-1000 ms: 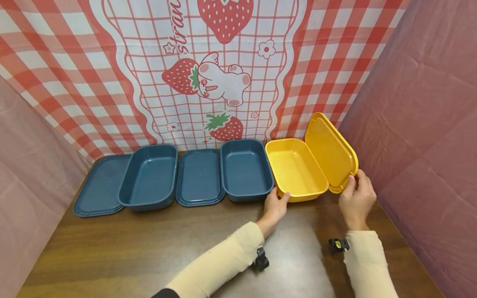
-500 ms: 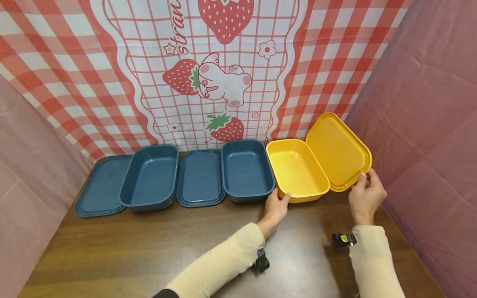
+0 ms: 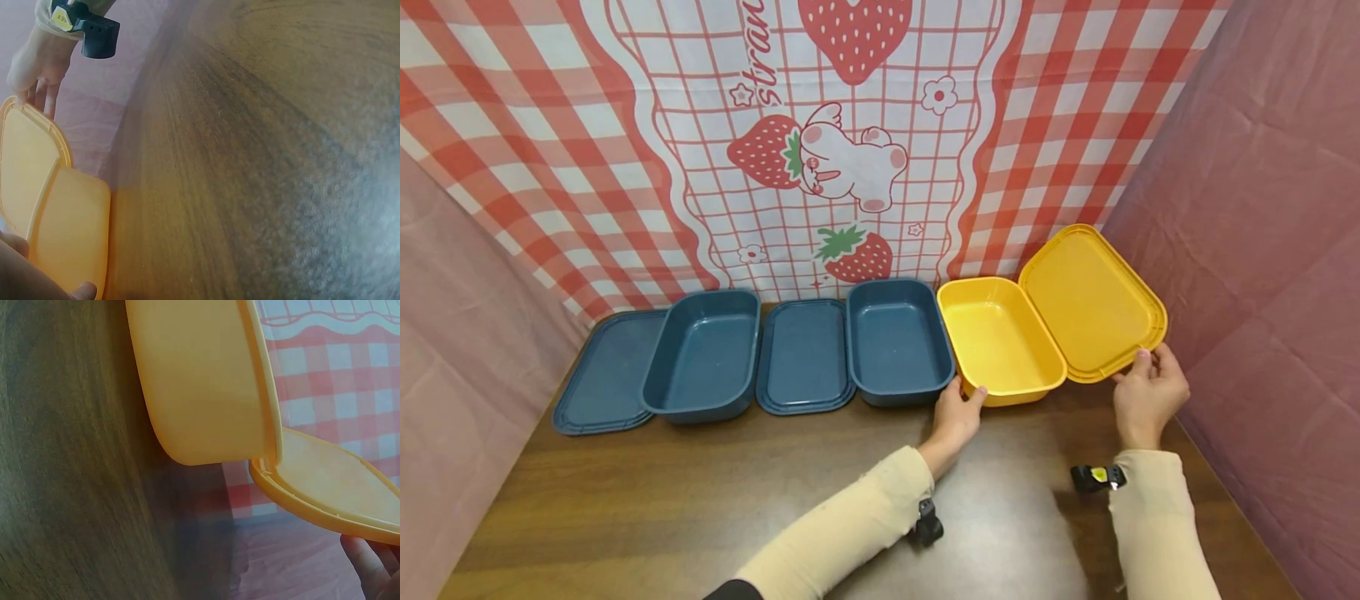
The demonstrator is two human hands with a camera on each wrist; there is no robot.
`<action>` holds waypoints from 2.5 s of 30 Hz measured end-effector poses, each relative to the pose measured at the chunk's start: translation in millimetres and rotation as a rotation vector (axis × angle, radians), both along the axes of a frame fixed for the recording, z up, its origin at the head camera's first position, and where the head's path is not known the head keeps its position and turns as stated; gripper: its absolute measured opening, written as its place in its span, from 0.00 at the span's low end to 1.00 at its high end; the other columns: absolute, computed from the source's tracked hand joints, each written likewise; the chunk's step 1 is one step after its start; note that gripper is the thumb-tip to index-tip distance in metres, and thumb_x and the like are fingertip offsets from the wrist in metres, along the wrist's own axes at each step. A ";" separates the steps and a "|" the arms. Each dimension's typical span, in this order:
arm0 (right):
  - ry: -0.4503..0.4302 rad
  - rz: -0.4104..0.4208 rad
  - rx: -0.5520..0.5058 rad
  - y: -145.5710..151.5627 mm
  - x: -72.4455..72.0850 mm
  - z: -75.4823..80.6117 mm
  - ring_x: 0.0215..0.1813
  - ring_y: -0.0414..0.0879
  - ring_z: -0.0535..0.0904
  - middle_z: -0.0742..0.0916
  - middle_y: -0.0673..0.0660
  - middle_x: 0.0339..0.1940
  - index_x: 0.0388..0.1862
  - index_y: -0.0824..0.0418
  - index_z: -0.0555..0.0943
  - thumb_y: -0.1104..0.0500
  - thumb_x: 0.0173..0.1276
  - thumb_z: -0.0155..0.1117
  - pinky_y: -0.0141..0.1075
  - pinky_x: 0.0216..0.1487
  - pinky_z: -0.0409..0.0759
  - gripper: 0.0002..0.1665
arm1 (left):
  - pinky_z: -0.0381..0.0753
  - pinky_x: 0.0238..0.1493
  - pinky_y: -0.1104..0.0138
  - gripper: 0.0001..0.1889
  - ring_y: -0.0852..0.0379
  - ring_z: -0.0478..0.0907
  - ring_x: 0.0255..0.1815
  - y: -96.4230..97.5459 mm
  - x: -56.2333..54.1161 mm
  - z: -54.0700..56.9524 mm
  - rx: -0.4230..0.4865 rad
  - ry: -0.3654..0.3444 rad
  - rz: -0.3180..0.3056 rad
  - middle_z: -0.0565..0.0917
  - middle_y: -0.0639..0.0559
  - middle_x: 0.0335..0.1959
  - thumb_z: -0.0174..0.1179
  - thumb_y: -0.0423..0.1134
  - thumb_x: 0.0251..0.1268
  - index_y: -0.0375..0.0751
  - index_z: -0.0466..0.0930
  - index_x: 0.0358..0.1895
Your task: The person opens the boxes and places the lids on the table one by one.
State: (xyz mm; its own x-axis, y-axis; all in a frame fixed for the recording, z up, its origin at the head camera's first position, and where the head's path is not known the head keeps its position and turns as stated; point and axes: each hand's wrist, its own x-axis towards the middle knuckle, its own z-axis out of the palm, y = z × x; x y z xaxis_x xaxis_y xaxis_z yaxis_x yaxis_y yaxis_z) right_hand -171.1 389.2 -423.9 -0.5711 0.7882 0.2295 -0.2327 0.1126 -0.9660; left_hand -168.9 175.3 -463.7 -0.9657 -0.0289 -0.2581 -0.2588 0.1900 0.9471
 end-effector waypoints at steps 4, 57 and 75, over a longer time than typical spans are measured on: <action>0.018 0.003 -0.049 1.2 -1.5 -0.3 0.24 0.34 0.75 0.80 0.47 0.25 0.41 0.60 0.84 0.69 0.71 0.53 0.20 0.18 0.75 0.12 | 0.67 0.71 0.55 0.29 0.45 0.69 0.69 0.5 -0.5 0.0 -0.007 0.005 0.005 0.74 0.40 0.66 0.59 0.45 0.68 0.35 0.69 0.67; -0.157 0.074 -0.378 20.6 1.3 -38.3 0.27 0.39 0.71 0.70 0.50 0.31 0.30 0.61 0.73 0.65 0.76 0.47 0.29 0.21 0.82 0.12 | 0.67 0.70 0.54 0.29 0.44 0.70 0.68 -0.7 0.9 -1.3 0.010 0.009 0.009 0.74 0.39 0.66 0.61 0.45 0.67 0.35 0.70 0.67; -0.383 0.106 -0.458 40.5 13.0 -48.5 0.19 0.40 0.82 0.76 0.49 0.31 0.44 0.56 0.72 0.59 0.74 0.52 0.31 0.22 0.83 0.03 | 0.67 0.70 0.54 0.28 0.44 0.69 0.68 -1.1 2.2 -4.0 0.001 0.004 0.012 0.75 0.40 0.65 0.60 0.45 0.67 0.35 0.70 0.67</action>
